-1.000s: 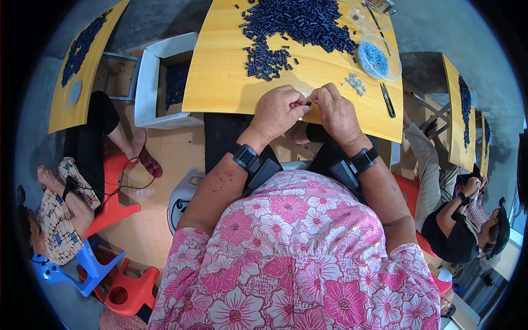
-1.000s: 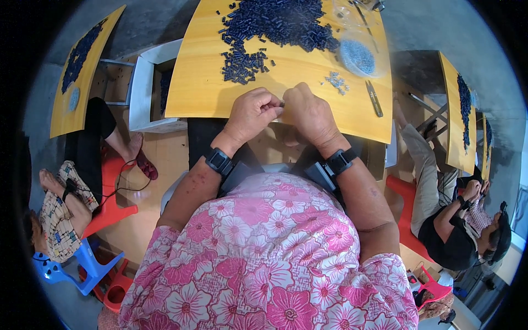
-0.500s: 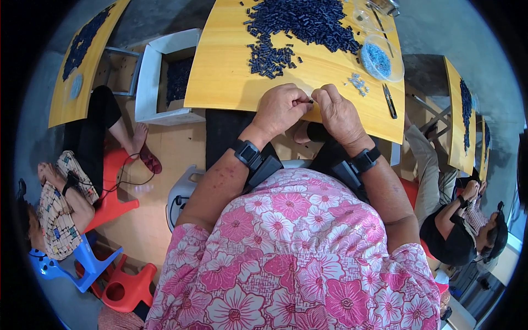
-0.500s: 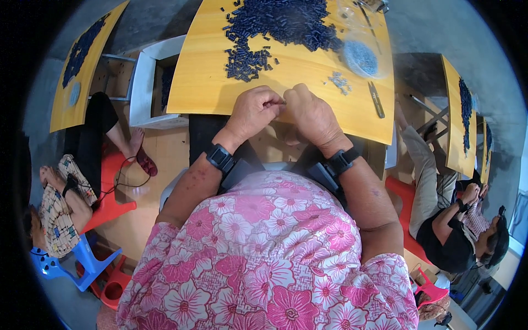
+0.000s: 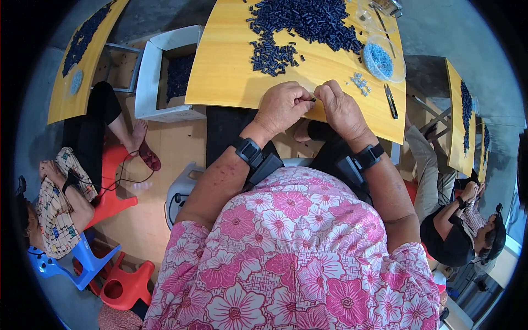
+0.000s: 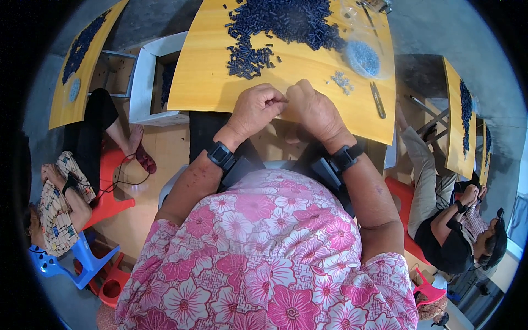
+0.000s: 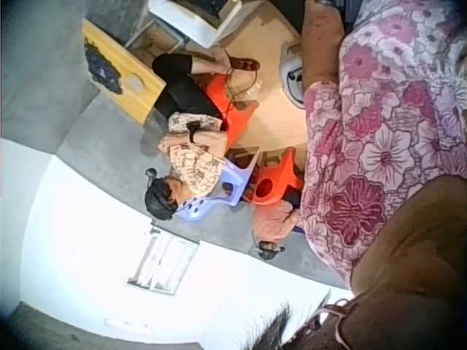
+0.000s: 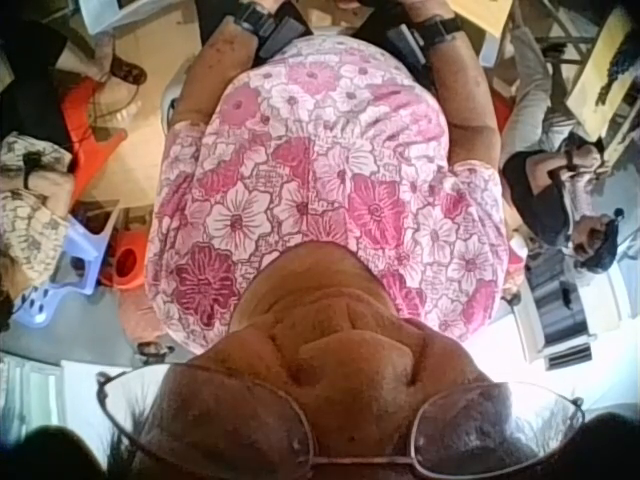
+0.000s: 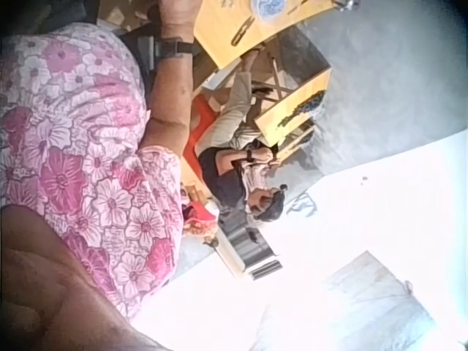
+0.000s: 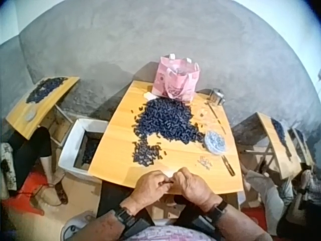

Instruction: Sorting small black plastic components at a workshop table.

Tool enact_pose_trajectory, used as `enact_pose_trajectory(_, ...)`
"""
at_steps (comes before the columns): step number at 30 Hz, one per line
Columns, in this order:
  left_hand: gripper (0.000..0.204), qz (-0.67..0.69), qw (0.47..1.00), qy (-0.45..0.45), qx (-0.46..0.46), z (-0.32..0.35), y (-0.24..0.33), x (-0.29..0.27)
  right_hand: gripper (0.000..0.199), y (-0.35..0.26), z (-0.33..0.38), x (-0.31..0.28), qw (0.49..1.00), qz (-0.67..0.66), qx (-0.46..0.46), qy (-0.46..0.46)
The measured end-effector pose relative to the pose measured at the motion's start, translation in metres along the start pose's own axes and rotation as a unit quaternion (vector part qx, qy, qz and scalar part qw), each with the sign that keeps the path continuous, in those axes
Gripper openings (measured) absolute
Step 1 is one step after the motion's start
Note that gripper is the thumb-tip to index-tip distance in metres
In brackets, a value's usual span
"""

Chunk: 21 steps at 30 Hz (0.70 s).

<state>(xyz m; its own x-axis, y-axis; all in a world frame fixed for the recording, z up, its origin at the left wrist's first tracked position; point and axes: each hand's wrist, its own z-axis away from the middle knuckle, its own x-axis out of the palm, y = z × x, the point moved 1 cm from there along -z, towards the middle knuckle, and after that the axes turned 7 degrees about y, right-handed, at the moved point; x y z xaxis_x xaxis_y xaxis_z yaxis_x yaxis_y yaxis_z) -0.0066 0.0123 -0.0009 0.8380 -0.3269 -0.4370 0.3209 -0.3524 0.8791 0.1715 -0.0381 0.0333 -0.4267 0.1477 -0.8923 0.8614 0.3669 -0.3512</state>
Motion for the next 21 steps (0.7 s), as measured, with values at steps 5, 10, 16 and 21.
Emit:
enact_pose_trajectory(5,0.01,-0.005,1.0,0.005,0.004,0.0006,-0.0009,0.0004,0.02,-0.0011,0.0001,0.0006,1.0,0.018,-0.001,0.0)
enact_pose_trajectory(10,0.01,-0.01,1.0,0.005,0.003,0.0005,-0.0002,-0.0007,0.021,-0.0031,0.0002,0.001,1.0,0.026,-0.005,-0.005)
enact_pose_trajectory(16,0.017,-0.001,1.0,0.022,0.01,-0.0002,-0.0018,0.0008,0.066,-0.0063,-0.0022,-0.0023,0.999,0.034,0.001,-0.035)
enact_pose_trajectory(21,0.017,0.007,1.0,0.016,-0.004,0.0003,-0.0024,0.0012,0.02,-0.0057,-0.0031,-0.0009,1.0,0.007,0.022,-0.016)
